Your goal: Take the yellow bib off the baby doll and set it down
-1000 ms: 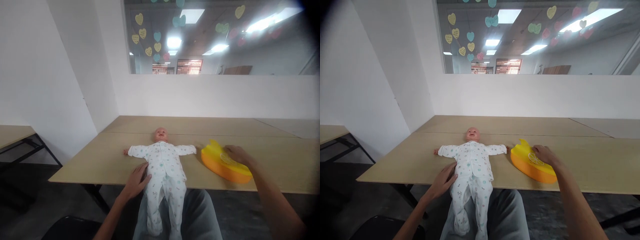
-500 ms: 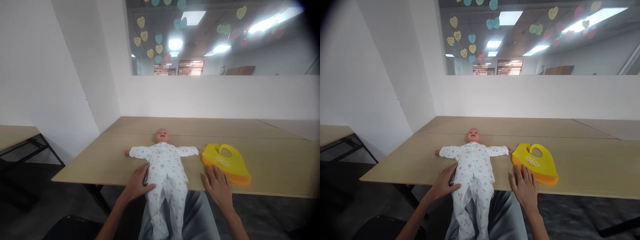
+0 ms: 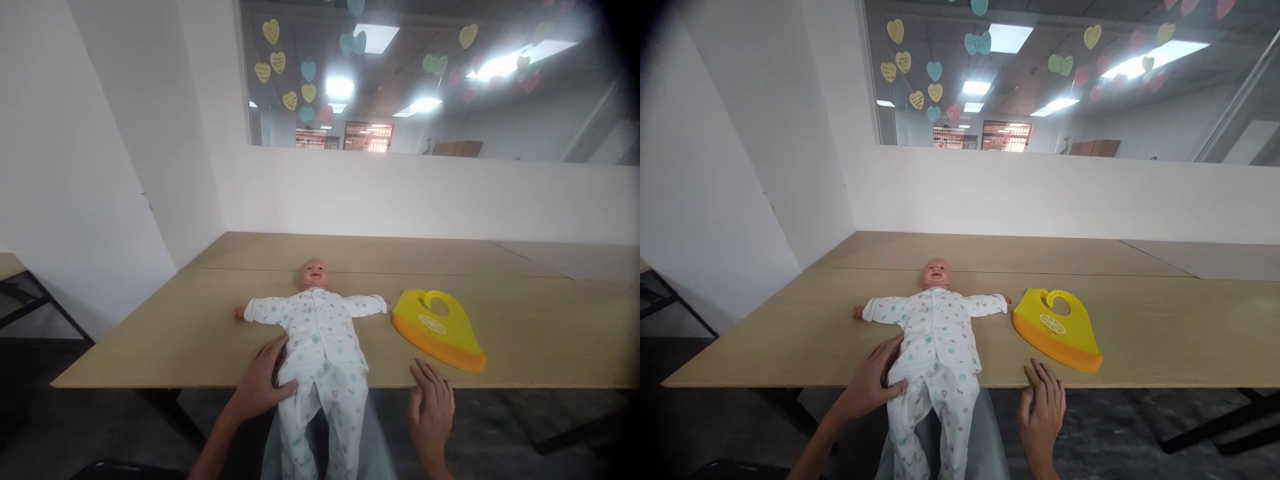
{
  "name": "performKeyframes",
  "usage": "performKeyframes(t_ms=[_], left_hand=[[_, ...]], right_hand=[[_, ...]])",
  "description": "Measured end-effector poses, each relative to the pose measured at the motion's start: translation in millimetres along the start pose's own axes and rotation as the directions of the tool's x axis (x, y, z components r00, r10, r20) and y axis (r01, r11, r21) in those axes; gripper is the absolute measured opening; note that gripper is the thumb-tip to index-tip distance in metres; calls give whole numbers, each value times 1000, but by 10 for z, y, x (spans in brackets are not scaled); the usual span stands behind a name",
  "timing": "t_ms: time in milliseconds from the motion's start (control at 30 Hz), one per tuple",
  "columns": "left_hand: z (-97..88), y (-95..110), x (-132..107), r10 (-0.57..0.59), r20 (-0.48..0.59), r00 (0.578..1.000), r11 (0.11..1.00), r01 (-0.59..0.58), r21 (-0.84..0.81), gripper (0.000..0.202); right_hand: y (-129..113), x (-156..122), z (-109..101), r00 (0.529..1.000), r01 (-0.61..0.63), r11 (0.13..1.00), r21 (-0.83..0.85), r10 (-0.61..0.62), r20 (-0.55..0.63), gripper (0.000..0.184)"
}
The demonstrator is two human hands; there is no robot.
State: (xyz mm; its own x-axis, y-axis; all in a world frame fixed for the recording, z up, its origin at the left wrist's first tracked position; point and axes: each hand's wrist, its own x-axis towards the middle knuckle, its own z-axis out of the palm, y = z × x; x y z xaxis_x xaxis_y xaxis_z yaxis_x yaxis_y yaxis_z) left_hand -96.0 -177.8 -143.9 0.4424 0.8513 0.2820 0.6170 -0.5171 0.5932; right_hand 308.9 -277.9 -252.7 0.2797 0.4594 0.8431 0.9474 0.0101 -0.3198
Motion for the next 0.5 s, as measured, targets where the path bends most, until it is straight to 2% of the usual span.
performKeyframes(t_ms=[200,333,500], left_hand=[[-43,-17,-37,28,36,999,1000,-28,-9,81],[-3,-114,-45,26,8,1000,1000,-26,8,78],[-21,-148,-16,40,-8,999,999,-40,2,84]], right_hand=[[-7,-56,14,999,24,999,-33,-25,-36,34],[47,-4,12,997,70,995,-71,-72,-26,33],[34,18,-20,999,46,999,-2,-46,-22,31]])
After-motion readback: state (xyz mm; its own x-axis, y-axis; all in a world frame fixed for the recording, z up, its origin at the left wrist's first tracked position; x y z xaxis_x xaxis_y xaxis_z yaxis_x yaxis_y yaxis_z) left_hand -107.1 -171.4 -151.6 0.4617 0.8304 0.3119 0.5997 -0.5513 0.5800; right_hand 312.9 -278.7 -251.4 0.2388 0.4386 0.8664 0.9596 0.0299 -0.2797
